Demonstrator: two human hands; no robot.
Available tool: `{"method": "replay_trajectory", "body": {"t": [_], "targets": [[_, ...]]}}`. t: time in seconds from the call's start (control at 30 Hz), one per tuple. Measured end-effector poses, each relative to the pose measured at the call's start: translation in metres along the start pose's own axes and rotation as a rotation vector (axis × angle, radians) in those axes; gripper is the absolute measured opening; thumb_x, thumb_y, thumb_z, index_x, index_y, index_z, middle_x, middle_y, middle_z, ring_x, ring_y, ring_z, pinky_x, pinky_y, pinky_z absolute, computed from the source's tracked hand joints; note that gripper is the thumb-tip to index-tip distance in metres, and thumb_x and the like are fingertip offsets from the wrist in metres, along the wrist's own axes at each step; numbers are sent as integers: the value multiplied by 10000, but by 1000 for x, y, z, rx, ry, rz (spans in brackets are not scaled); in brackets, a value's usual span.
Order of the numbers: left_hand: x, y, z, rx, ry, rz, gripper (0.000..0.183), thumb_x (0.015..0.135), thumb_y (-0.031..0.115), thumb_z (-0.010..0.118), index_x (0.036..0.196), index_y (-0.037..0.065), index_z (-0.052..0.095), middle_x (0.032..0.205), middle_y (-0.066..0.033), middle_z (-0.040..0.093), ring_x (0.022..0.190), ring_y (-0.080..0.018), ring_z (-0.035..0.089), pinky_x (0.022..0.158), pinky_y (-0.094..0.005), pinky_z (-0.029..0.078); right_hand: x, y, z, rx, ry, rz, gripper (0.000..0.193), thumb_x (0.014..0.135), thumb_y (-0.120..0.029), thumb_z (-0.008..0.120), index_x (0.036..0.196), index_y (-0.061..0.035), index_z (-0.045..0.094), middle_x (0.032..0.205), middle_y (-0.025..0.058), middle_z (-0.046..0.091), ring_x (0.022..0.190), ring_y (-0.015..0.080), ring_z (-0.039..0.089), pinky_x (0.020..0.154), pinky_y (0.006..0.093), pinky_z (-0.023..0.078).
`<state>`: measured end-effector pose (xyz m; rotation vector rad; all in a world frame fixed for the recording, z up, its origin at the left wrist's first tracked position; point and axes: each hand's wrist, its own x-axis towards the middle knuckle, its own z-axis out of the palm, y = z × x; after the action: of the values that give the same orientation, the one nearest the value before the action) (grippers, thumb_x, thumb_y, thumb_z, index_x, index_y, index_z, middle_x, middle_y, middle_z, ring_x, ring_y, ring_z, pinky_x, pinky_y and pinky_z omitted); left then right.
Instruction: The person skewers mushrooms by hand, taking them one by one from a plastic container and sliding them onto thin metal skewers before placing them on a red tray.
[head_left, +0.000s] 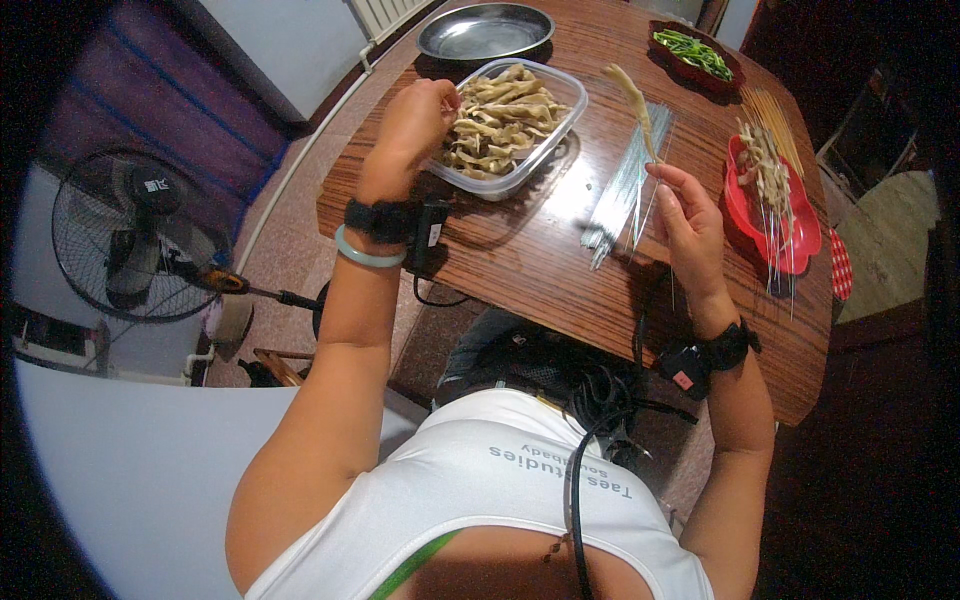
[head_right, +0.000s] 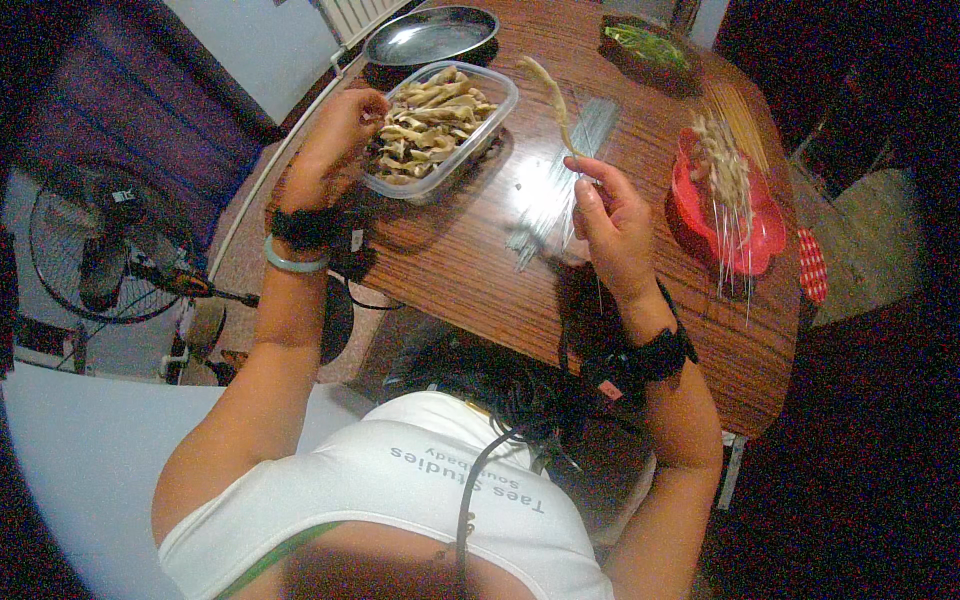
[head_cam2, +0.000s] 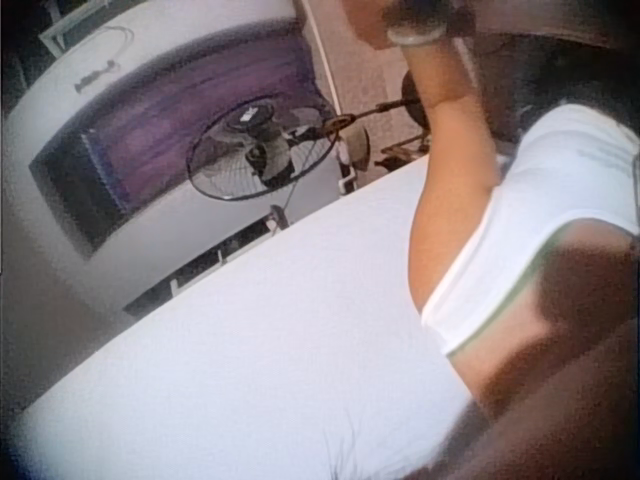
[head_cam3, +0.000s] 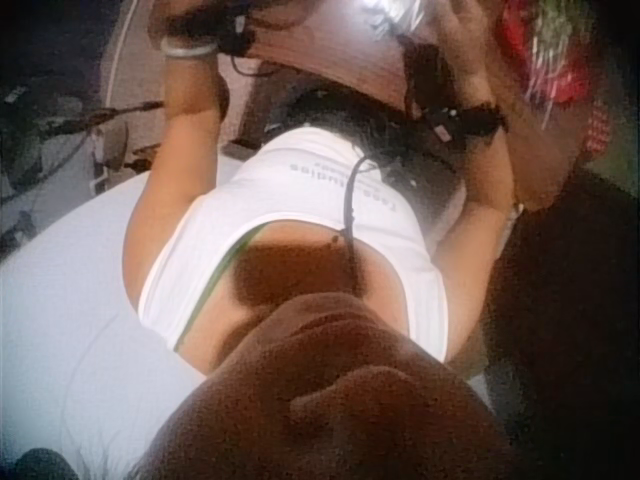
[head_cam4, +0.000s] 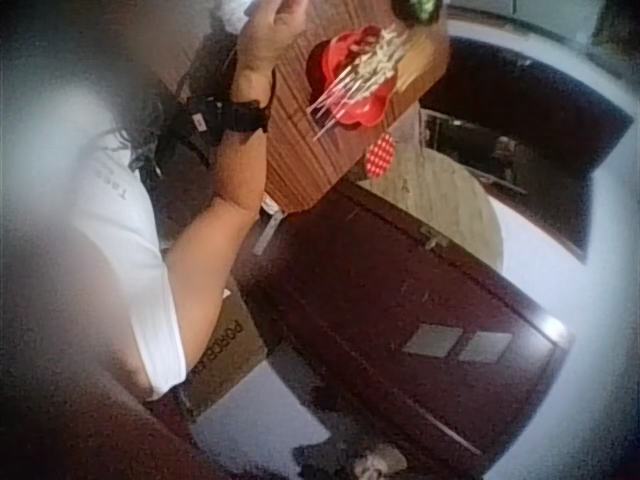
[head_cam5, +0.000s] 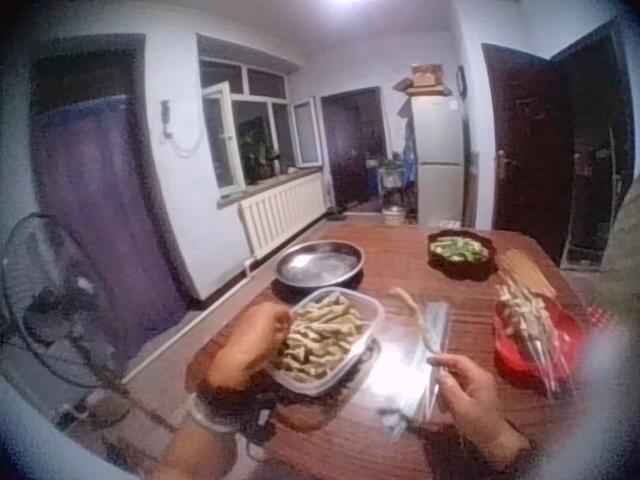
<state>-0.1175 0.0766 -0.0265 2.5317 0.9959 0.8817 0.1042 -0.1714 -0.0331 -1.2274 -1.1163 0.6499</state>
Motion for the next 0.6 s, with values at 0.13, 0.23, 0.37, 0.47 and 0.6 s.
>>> {"method": "replay_trajectory", "body": {"t": [0.13,0.23,0.37,0.47,0.6], "targets": [[-1,10,-7,139,-64,107,164,672,30,564,835,45,563,808,-133,569,787,-301,539,658,-365,429,0,3,-1,-7,14,-36,234,844,-128,442,1036,-6,498,560,-48,386,480,36,347,439,179,286],[-4,14,-8,2,-54,88,176,677,23,559,851,51,567,815,-126,565,784,-302,534,671,-359,425,-1,1,-1,-14,3,-1,232,843,-122,441,1035,-5,498,558,-48,388,480,36,349,438,180,286],[0,21,-7,2,91,298,125,694,62,561,815,57,594,800,-119,563,769,-297,532,664,-359,431,0,4,-1,-39,1,-40,231,843,-124,440,1034,-8,499,556,-50,388,480,34,348,438,179,286],[-1,30,-4,265,42,236,91,687,121,586,752,64,615,781,-110,560,768,-280,530,658,-359,439,0,4,-1,-43,9,-47,232,844,-128,440,1034,-9,499,559,-50,389,482,33,348,440,178,286],[-2,37,-2,397,12,177,106,663,167,617,715,75,628,760,-101,559,757,-271,530,654,-363,442,-1,-1,0,-20,-7,-3,233,846,-135,440,1034,-10,499,563,-51,388,484,33,347,442,177,286]]}}
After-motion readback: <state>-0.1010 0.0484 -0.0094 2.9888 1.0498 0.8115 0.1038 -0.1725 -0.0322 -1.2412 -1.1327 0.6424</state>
